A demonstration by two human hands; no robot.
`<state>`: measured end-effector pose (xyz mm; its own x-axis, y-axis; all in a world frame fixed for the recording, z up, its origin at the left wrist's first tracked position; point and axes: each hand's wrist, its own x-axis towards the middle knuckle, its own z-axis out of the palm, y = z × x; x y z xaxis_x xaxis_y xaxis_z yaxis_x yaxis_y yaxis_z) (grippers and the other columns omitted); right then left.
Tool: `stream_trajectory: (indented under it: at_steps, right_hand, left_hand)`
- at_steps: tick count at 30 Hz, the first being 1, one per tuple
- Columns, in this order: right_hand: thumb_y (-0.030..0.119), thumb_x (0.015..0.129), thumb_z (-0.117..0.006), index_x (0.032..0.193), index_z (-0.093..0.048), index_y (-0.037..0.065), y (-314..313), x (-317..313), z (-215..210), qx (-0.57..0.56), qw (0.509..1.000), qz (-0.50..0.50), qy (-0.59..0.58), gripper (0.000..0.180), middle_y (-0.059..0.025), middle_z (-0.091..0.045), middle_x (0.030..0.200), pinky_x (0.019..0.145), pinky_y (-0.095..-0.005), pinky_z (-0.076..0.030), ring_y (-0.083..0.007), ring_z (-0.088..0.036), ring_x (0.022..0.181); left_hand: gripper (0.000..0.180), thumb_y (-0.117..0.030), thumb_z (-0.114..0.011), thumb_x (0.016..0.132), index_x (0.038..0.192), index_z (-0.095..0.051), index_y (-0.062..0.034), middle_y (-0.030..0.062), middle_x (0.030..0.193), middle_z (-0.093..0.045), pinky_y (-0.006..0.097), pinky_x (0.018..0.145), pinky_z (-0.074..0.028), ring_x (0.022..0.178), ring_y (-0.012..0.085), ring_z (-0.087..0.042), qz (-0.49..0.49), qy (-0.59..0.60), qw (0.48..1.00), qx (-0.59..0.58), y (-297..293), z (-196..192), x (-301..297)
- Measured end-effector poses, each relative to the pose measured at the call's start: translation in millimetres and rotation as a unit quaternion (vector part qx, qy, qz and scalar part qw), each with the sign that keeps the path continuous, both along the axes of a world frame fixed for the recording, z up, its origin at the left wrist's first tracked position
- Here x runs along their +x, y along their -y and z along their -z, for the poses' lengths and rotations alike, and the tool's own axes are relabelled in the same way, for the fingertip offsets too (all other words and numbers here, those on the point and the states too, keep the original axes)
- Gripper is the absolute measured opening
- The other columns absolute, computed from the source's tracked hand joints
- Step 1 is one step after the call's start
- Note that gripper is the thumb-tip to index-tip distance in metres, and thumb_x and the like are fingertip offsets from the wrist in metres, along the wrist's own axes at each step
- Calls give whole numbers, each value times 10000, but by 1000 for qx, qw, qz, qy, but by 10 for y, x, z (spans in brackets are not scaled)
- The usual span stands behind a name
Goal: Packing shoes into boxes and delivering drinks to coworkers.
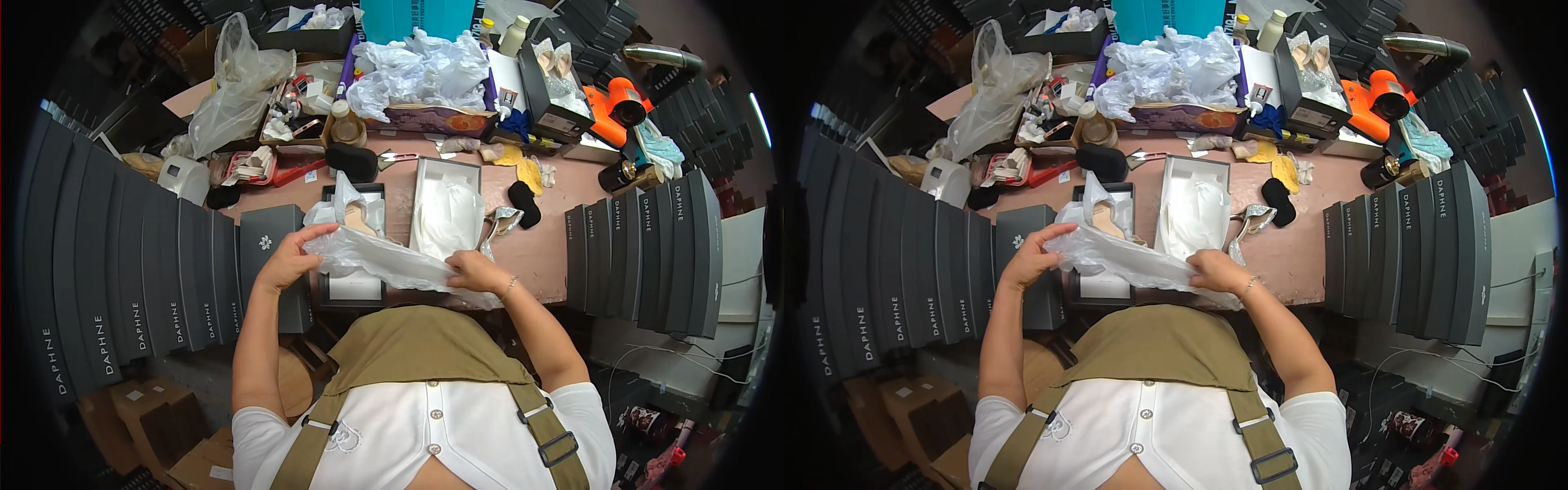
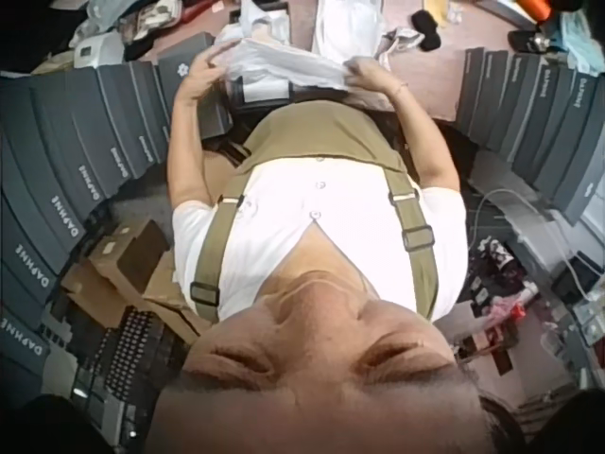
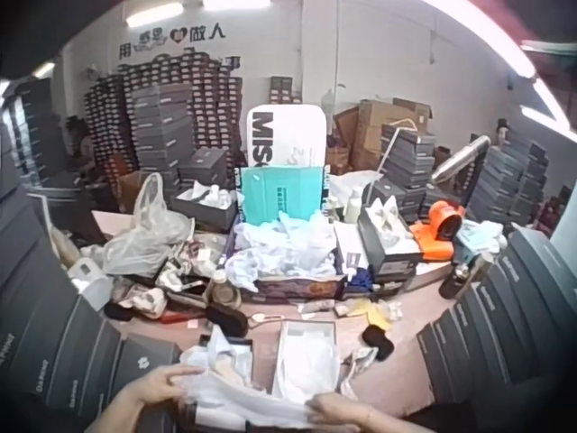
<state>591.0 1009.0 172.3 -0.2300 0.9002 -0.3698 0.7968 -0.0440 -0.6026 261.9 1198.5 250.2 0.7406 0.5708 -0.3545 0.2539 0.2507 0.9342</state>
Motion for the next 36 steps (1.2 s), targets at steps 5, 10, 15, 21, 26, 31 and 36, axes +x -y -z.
stream_trajectory:
  at_steps: [5,10,15,21,26,31,36]
  right_hand:
    - [124,701,-613,893,-597,4,765,346,-115,-8,987,161,3,227,-230,-608,834,737,-456,-476,-418,-590,820]
    - [115,735,-658,977,-617,17,1423,799,-149,-40,945,260,193,264,-214,-635,948,786,-422,-486,-373,-609,902]
    - [268,717,-772,1215,-545,-18,542,99,-601,173,942,241,-155,618,-231,-576,1192,893,-384,-465,-334,-584,1061]
    - [265,773,-714,1086,-600,17,169,-152,-9,-18,976,109,-187,415,-197,-649,953,801,-381,-474,-341,-618,875]
    - [211,818,-635,959,-602,-8,1047,82,-158,64,960,206,-177,263,-191,-628,872,736,-372,-463,-330,-594,783]
    - [145,852,-604,1006,-593,-36,2144,380,-448,54,795,555,-241,237,-70,-616,788,681,-280,-471,-108,-537,723]
    - [127,844,-611,1039,-603,-33,2658,308,-620,127,756,634,-102,252,-138,-667,864,713,-317,-490,-187,-639,783]
  left_hand:
    - [573,90,-475,687,1239,-584,-19,14,1115,-580,183,766,-444,904,61,-551,11,-24,998,65,-156,23,-67]
    - [584,90,-469,671,1234,-586,-14,11,1142,-573,183,686,-447,823,65,-552,40,-64,997,29,-188,240,97]
    - [613,75,-478,658,1249,-582,-47,25,1172,-569,201,744,-451,914,87,-548,131,-69,985,87,-150,181,387]
    - [588,26,-477,662,1238,-581,-36,53,1186,-584,227,890,-418,1043,136,-551,210,-72,965,143,-147,-383,560]
    - [488,98,-473,828,1302,-504,-18,61,1055,-588,275,871,-478,973,135,-581,81,81,984,134,-233,-243,1004]
    - [457,-31,-549,849,1295,-471,24,163,1256,-538,321,930,-468,1135,231,-548,288,-3,933,217,589,632,2388]
    - [642,-106,-593,809,1344,-298,91,316,1281,-450,426,1009,-380,1172,438,-465,133,-46,902,409,1239,1755,3378]
